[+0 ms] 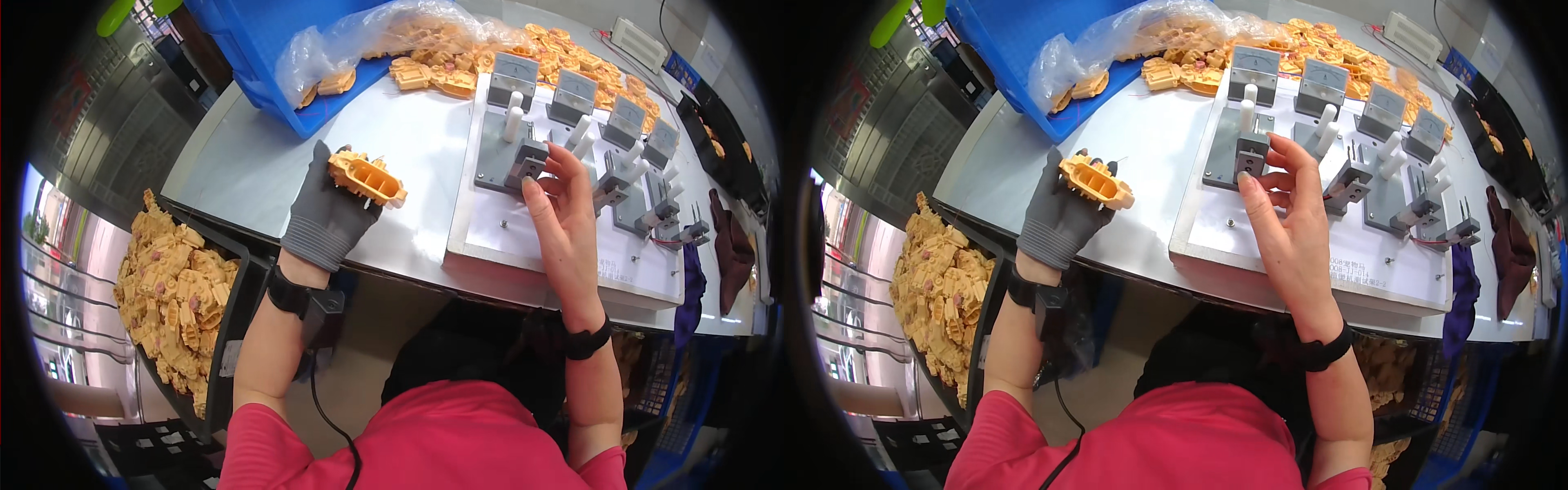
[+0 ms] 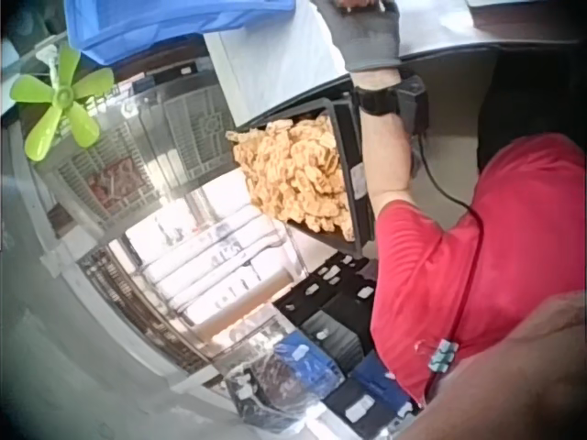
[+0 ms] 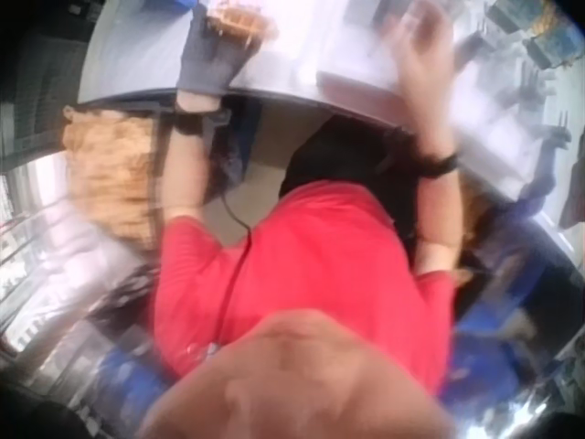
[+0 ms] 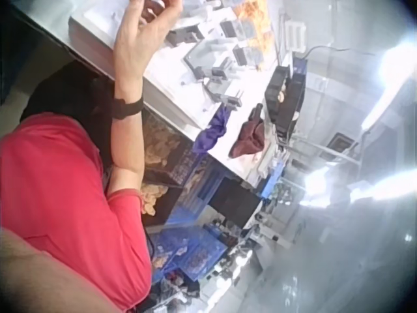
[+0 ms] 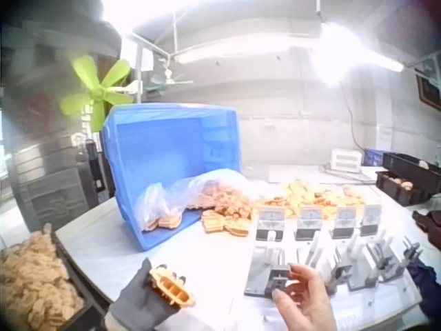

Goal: The person assembles small beige plastic components by hand on a white workbench. They pick up parts from a blue bin, insert them into metal fixtures, and secure them with screws using a screwdriver. The process is repeated for multiple units throughout the clip.

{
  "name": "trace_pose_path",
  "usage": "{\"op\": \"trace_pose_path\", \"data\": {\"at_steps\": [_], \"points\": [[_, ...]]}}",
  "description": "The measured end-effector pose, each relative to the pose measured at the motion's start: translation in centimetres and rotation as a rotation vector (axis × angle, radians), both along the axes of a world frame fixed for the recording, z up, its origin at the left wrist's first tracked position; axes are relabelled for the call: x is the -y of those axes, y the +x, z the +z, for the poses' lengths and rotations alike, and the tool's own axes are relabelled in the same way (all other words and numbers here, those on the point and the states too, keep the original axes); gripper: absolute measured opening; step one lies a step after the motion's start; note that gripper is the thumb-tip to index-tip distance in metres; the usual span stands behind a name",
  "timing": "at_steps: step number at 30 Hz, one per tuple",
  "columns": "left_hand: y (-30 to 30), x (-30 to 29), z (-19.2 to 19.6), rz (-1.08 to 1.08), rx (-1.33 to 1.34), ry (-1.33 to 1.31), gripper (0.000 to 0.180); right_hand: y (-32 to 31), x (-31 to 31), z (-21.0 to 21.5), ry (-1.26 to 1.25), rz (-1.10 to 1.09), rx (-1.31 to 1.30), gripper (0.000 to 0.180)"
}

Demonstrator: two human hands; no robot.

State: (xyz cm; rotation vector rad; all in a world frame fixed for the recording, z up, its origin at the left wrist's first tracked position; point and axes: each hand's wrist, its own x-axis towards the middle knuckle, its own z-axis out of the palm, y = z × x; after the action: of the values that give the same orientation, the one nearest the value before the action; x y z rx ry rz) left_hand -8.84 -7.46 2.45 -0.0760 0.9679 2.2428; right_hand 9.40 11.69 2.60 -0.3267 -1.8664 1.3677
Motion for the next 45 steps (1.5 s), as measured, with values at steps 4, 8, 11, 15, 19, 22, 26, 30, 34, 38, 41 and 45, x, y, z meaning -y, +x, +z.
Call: {"op": "trace_pose_path", "data": {"at_steps": [4, 8, 11, 15, 19, 22, 26, 30, 34, 38, 41, 45], "points": [[-0.6, -0.3, -0.9, 0.056, 0.096, 0.102, 0.054, -0.1, 0.2, -0.4, 0.063, -0.05, -0.041, 0.048], [-1.2, -0.1, -1.3, 0.036, 0.218, 0.286, 0.057, 0.3, 0.4, -0.4, 0.095, -0.095, -0.028, 0.046], [-1.5, -0.1, -1.8, -0.015, 0.229, 0.336, 0.058, 0.3, 0.5, -0.4, 0.066, -0.088, -0.052, 0.045], [-1.5, -0.4, -2.0, -0.104, 0.201, 0.404, 0.058, 0.3, 0.5, -0.7, 0.135, -0.077, -0.057, 0.043], [-2.1, -0.5, -1.9, -0.167, 0.206, 0.458, 0.057, 0.2, 0.5, -0.8, 0.17, -0.067, -0.054, 0.04], [-2.0, -0.9, -1.4, -0.164, 0.211, 0.452, 0.053, 0.1, 0.6, -0.6, 0.126, -0.033, -0.06, 0.039], [-1.2, -1.8, 0.1, -0.107, 0.228, 0.424, 0.046, 0.5, 0.5, -0.1, 0.003, 0.072, -0.052, 0.037], [-2.2, -2.6, 1.0, -0.177, 0.184, 0.36, 0.038, 1.0, 0.1, 0.0, 0.053, 0.12, -0.045, 0.028], [-3.0, -4.4, 2.0, -0.194, -0.064, 0.228, 0.029, 1.2, 0.4, 0.6, 0.041, 0.113, -0.055, 0.026], [-3.1, -7.4, 3.8, -0.197, -0.328, 0.08, 0.026, 1.5, 0.1, 0.7, 0.106, 0.094, -0.046, 0.027], [-3.7, -9.1, 4.4, -0.198, -0.547, 0.008, 0.029, 1.3, 0.2, 0.7, 0.118, 0.106, -0.065, 0.027], [-3.7, -12.4, 4.8, -0.198, -0.821, -0.059, 0.033, 1.4, 0.0, 0.5, 0.119, 0.113, -0.086, 0.029]]}}
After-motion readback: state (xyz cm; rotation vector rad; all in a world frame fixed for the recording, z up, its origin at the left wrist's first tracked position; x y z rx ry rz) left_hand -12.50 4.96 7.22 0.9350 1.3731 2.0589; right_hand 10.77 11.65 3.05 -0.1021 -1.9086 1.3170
